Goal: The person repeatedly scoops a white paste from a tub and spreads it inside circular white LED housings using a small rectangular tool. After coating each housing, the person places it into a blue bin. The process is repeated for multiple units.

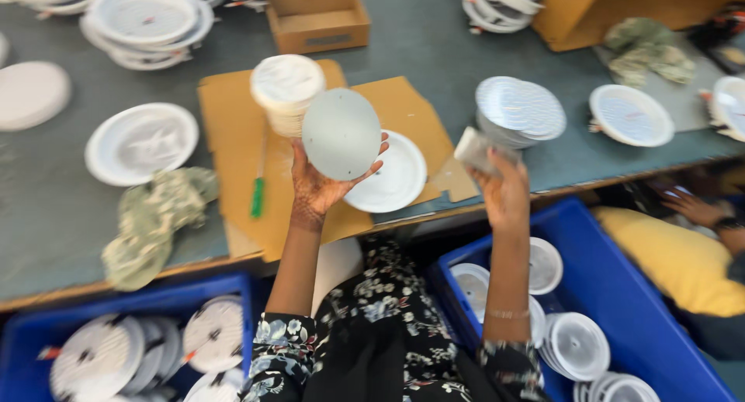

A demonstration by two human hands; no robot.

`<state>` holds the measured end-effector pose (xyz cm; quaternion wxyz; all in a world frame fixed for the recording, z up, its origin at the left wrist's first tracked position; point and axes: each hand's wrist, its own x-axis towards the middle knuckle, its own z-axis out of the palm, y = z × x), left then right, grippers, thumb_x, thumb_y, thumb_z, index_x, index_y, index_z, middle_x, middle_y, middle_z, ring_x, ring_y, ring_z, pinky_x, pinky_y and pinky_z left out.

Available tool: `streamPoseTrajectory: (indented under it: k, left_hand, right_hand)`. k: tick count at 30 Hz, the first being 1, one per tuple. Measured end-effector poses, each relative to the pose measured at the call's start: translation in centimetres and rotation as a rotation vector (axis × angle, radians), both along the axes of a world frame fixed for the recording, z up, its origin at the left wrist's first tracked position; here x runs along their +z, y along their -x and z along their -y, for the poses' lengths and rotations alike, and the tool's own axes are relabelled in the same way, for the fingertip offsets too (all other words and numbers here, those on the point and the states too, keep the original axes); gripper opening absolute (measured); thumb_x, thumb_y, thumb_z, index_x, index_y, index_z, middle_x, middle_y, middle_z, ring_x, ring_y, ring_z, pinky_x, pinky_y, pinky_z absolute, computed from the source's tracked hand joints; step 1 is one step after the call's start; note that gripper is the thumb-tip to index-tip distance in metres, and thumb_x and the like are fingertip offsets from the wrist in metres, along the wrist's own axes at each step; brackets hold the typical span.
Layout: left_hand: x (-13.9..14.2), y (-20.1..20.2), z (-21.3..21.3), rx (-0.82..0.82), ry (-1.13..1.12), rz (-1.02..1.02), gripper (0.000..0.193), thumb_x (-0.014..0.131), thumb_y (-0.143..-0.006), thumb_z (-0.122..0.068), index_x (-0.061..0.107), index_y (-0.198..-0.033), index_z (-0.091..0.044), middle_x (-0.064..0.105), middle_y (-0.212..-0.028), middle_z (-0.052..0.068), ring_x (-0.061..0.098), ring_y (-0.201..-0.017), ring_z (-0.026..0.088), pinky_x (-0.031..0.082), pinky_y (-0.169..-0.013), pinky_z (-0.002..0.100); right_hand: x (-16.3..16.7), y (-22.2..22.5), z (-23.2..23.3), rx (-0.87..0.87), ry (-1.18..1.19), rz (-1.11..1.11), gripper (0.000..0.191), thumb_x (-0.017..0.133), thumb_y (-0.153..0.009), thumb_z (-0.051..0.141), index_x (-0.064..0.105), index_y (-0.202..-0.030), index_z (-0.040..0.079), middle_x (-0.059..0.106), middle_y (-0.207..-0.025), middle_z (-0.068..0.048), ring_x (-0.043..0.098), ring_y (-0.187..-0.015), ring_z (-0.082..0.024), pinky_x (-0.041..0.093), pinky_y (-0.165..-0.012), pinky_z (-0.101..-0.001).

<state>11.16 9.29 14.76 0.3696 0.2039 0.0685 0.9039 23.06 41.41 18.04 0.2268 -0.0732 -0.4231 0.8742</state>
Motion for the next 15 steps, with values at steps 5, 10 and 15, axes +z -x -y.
streamPoseTrajectory:
  k: [5,10,15]
  left_hand:
    - [0.6,-2.2,8.2,0.224,-0.036,0.042,0.123,0.071,-0.077,-0.076,0.018,-0.168,-0.014,0.02,-0.169,0.03,0.024,-0.153,0.056,0.028,-0.119,0.072]
    - [0.7,-1.8,9.9,0.224,-0.172,0.179,0.123,0.063,-0.075,-0.083,0.019,-0.167,-0.014,0.02,-0.169,0.032,0.023,-0.152,0.059,0.027,-0.117,0.077]
    - [1.1,-0.9,10.8,0.272,-0.115,0.118,0.114,0.055,-0.08,-0.086,0.019,-0.166,-0.02,0.021,-0.169,0.025,0.025,-0.151,0.058,0.028,-0.117,0.076]
  right_hand:
    - [5.9,12.3,7.8,0.157,-0.439,0.003,0.028,0.072,-0.093,0.01,0.063,-0.118,-0.001,0.071,-0.111,-0.012,0.074,-0.098,-0.023,0.062,-0.084,-0.0368]
    - [9.4,21.2,17.2,0.272,-1.057,-0.191,0.019,0.072,-0.094,0.01,0.071,-0.11,0.001,0.074,-0.098,-0.005,0.071,-0.088,-0.014,0.06,-0.075,-0.0304]
    - [9.6,22.5,20.9,0.282,-1.17,-0.171,0.016,0.071,-0.094,0.009,0.071,-0.109,0.002,0.073,-0.098,-0.004,0.071,-0.085,-0.012,0.059,-0.069,-0.0274]
